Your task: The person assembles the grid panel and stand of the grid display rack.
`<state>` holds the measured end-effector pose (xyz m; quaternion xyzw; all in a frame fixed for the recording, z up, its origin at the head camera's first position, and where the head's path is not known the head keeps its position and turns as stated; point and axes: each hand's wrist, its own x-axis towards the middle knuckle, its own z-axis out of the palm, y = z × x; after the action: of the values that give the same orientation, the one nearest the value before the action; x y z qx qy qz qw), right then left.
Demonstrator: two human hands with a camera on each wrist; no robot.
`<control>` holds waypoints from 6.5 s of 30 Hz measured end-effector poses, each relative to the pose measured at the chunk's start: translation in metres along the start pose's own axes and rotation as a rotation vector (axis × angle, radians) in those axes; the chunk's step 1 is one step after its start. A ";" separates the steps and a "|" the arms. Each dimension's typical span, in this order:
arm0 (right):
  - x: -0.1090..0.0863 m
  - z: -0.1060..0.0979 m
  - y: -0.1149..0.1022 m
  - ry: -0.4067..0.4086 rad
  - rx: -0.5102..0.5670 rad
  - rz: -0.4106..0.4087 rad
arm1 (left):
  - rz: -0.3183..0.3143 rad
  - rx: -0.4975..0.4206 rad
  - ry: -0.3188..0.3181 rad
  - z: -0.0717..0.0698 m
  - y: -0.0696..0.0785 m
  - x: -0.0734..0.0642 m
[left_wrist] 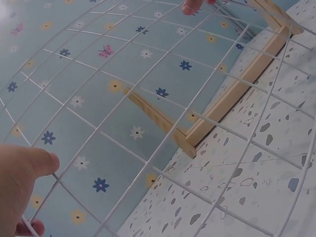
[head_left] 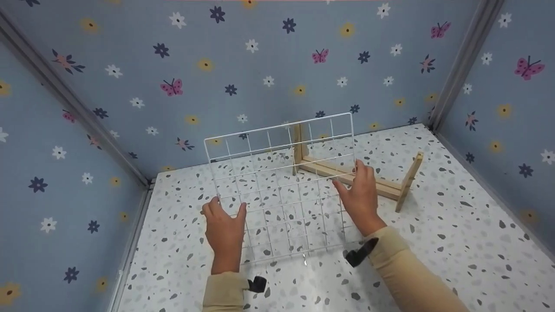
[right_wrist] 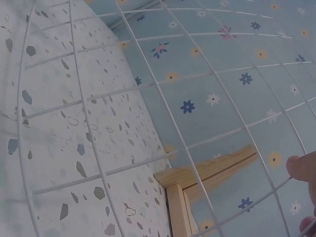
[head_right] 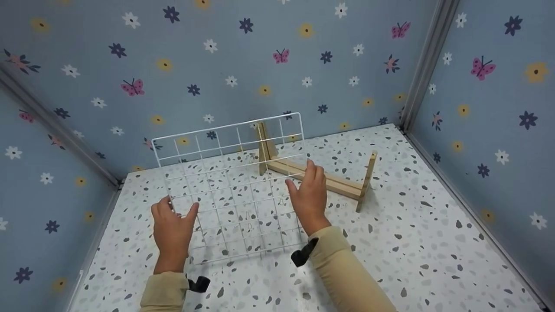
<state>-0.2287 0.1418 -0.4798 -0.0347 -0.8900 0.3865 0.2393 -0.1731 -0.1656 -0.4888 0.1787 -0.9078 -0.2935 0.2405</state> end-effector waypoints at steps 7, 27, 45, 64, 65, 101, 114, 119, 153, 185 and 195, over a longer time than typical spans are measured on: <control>-0.002 0.002 0.000 0.039 0.017 -0.038 | 0.020 -0.016 0.050 0.002 0.001 0.000; -0.003 0.007 0.000 0.104 0.056 -0.041 | 0.056 -0.078 0.126 0.007 0.001 0.000; -0.005 0.011 0.005 0.133 0.076 -0.069 | 0.090 -0.140 0.172 0.016 0.000 0.000; -0.008 0.017 0.004 0.159 0.069 -0.046 | 0.083 -0.164 0.186 0.024 -0.006 -0.003; -0.009 0.017 0.004 0.161 0.067 -0.042 | 0.078 -0.161 0.182 0.024 -0.006 -0.004; -0.014 0.022 0.011 0.108 0.117 -0.041 | 0.157 -0.397 0.061 0.060 0.072 -0.068; -0.014 0.023 0.013 0.135 0.131 -0.085 | -0.010 -0.444 0.033 0.071 0.106 -0.068; -0.014 0.024 0.014 0.138 0.128 -0.086 | -0.007 -0.407 0.073 0.080 0.110 -0.065; -0.020 0.022 0.012 0.114 0.172 -0.061 | -0.069 -0.394 0.170 0.103 0.113 -0.060; 0.021 -0.035 0.055 0.111 0.125 -0.121 | -0.053 -0.380 0.268 0.078 0.097 -0.042; 0.047 -0.065 0.077 0.242 0.045 -0.213 | -0.051 -0.376 0.264 0.074 0.092 -0.039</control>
<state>-0.2504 0.2516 -0.4771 0.0190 -0.8445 0.3718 0.3849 -0.1981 -0.0441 -0.4983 0.1905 -0.7929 -0.4375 0.3789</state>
